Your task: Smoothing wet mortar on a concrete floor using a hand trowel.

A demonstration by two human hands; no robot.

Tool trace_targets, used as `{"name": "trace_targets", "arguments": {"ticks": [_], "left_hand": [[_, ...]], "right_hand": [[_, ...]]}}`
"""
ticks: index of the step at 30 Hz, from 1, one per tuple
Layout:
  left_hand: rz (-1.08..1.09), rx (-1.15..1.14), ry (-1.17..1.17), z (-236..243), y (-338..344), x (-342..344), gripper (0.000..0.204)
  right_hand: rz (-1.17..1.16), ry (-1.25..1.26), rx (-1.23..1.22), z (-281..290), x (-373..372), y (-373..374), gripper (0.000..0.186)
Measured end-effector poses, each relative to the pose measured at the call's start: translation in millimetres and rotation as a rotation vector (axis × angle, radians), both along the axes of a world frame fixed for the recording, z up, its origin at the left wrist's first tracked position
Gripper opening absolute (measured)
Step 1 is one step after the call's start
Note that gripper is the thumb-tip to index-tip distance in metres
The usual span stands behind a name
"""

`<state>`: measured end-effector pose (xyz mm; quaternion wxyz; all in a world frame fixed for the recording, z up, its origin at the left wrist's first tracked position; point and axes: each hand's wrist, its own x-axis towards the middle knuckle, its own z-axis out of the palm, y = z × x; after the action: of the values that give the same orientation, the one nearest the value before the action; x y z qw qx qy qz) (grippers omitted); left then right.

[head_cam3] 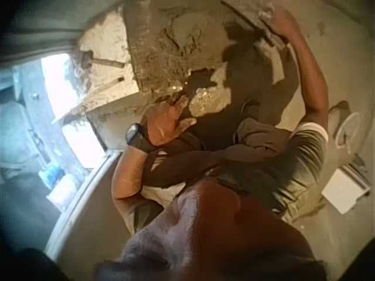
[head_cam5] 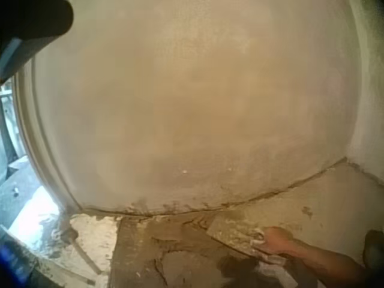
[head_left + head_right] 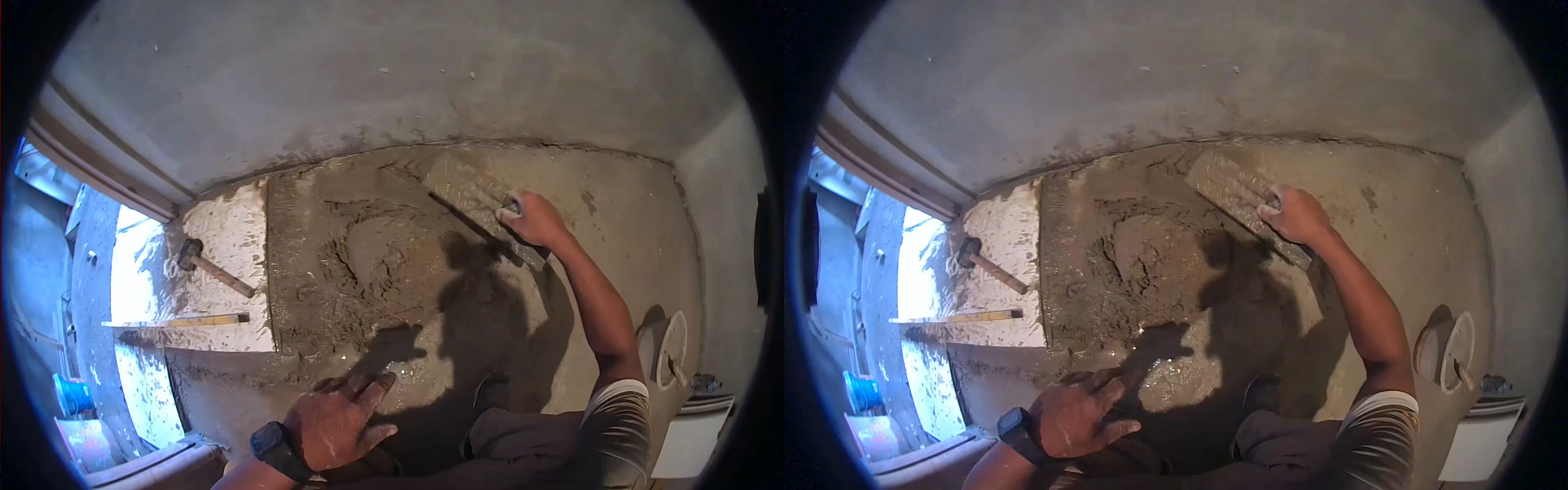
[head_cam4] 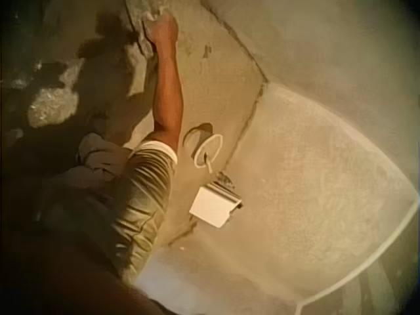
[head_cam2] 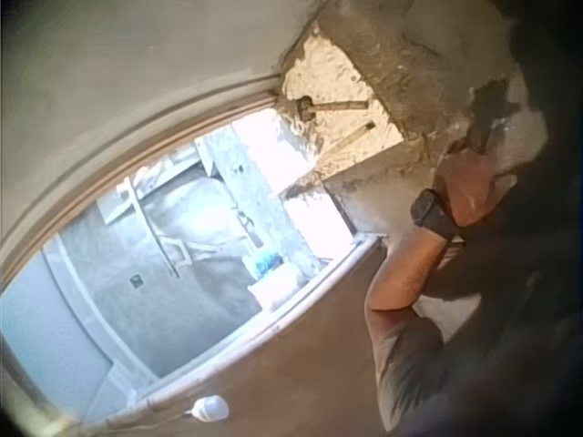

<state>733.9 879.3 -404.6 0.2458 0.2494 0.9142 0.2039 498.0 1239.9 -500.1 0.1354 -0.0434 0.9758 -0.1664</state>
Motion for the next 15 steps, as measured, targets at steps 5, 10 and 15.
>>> {"name": "trace_targets", "arguments": {"ticks": [5, 10, 15], "left_hand": [[-0.112, -0.014, -0.052, -1.4, 7.8, 4.7, 0.063], [-0.123, 0.03, 0.023, -3.8, 6.4, 1.9, 0.067], [-0.032, -0.042, -0.084, -4.2, -4.8, -1.6, 0.065]], "right_hand": [[-0.048, 0.096, -0.029, -4.3, 67.2, -0.4, 0.047], [0.036, -0.03, -0.1, -99.6, 66.6, 11.7, 0.041], [0.019, 0.013, -0.13, -153.3, 16.2, 13.6, 0.04]]}}
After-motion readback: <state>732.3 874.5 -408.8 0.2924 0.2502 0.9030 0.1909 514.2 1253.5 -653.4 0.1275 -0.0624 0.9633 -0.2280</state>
